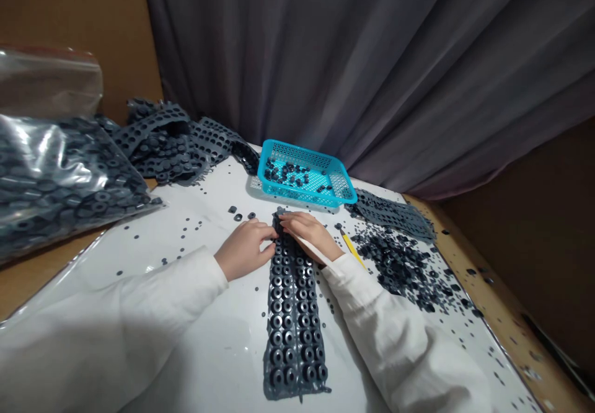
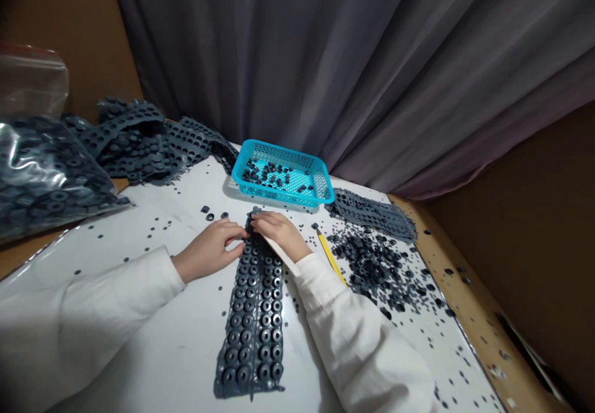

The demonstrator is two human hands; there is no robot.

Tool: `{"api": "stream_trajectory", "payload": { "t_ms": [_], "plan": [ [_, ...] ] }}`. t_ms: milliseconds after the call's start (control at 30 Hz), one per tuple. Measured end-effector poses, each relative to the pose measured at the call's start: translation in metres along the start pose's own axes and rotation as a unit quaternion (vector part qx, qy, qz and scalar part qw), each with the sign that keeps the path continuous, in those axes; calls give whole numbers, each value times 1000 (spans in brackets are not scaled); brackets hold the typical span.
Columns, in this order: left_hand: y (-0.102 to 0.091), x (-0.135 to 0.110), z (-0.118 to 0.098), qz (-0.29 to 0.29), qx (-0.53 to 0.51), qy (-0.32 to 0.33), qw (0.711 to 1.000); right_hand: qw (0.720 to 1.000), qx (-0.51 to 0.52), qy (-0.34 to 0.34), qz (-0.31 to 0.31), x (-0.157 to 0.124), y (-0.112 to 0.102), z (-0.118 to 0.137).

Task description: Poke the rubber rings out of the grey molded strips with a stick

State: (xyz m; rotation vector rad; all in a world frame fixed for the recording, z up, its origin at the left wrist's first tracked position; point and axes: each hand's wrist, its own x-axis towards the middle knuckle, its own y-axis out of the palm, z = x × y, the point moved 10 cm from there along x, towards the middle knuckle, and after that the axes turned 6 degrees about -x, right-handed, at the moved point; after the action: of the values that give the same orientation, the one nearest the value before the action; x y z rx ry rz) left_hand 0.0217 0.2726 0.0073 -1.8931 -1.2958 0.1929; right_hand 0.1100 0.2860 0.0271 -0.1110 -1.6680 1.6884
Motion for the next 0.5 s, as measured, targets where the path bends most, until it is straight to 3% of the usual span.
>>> {"api": "stream_trajectory", "payload": {
  "t_ms": [267,367,500],
  "plan": [
    [0,0,-1,0,-9,2,1000,982,39,166,-77,-9,-27,-36],
    [-1,0,-1,-1,-9,2,1000,975,119,172,-82,-11,-23,-30],
    [-2,0,-2,-2,-2,3,1000,968,194,156,-42,-9,-4,-21]
  ]
}}
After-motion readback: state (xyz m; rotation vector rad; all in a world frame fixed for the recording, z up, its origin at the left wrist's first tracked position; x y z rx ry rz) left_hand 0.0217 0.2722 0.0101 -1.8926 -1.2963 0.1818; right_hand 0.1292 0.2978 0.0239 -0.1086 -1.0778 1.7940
